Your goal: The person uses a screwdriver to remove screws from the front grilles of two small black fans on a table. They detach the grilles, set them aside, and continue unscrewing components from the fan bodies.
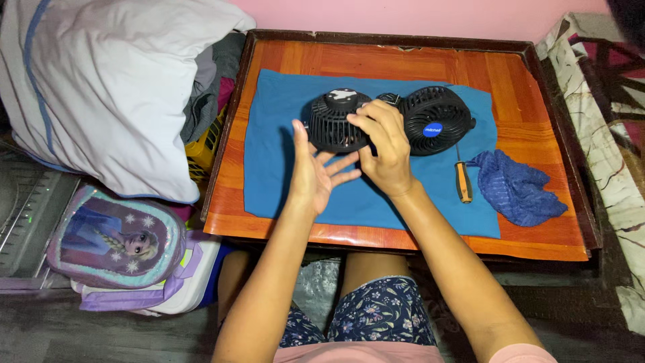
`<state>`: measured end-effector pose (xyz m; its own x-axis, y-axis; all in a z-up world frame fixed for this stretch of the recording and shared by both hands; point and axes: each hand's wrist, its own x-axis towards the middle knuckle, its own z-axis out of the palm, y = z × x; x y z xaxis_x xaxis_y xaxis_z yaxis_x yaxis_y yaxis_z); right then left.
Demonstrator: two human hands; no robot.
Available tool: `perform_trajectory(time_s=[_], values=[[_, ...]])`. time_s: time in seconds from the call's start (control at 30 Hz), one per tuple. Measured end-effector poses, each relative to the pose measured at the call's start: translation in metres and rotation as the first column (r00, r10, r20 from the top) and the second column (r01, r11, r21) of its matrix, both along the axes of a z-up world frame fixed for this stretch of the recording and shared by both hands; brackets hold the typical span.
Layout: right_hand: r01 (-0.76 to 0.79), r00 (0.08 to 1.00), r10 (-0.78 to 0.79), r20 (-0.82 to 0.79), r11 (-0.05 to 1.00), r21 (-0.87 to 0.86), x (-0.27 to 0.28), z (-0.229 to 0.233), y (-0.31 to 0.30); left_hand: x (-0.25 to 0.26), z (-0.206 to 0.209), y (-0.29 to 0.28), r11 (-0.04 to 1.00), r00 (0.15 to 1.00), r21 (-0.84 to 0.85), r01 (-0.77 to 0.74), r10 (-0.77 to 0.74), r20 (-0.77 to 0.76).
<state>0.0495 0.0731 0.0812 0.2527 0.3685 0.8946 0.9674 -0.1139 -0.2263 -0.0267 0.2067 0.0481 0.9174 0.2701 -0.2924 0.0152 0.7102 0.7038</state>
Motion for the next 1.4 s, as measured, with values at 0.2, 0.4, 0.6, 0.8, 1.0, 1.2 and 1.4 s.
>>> perform_trajectory(time_s=[0.2, 0.4, 0.6, 0.8, 1.0, 1.2, 1.4], values=[[-0.015, 0.997, 0.006, -0.075, 0.992, -0.124, 0.015, 0.009, -0.002, 0.028, 0.001, 0.005, 0.993, 0.997, 0.116, -0.035, 0.042, -0.059], [0.024, 0.998, -0.029, -0.056, 0.996, -0.081, 0.014, 0.008, 0.011, 0.043, -0.001, 0.007, 0.996, 0.993, 0.069, -0.057, 0.063, -0.097], [-0.005, 0.994, -0.013, -0.105, 0.986, -0.166, 0.002, 0.0, -0.004, 0.049, -0.008, 0.013, 0.974, 0.99, 0.181, -0.132, 0.139, -0.022], [0.251, 0.904, -0.268, -0.333, 0.963, -0.094, -0.026, -0.021, -0.054, 0.051, -0.009, 0.011, 0.98, 0.99, 0.141, -0.142, 0.14, 0.027], [0.752, 0.508, -0.837, -0.203, 0.546, -0.37, -0.027, -0.068, -0.125, 0.047, -0.012, 0.011, 0.984, 0.984, 0.08, -0.158, 0.151, 0.09], [0.723, 0.492, -0.848, -0.197, 0.524, -0.451, -0.004, -0.081, -0.151, 0.045, -0.014, 0.007, 0.978, 0.978, 0.082, -0.189, 0.18, 0.107], [0.506, 0.748, -0.377, -0.547, 0.857, 0.101, -0.023, -0.034, -0.145, 0.035, -0.015, -0.004, 0.971, 0.969, 0.093, -0.221, 0.207, 0.135]])
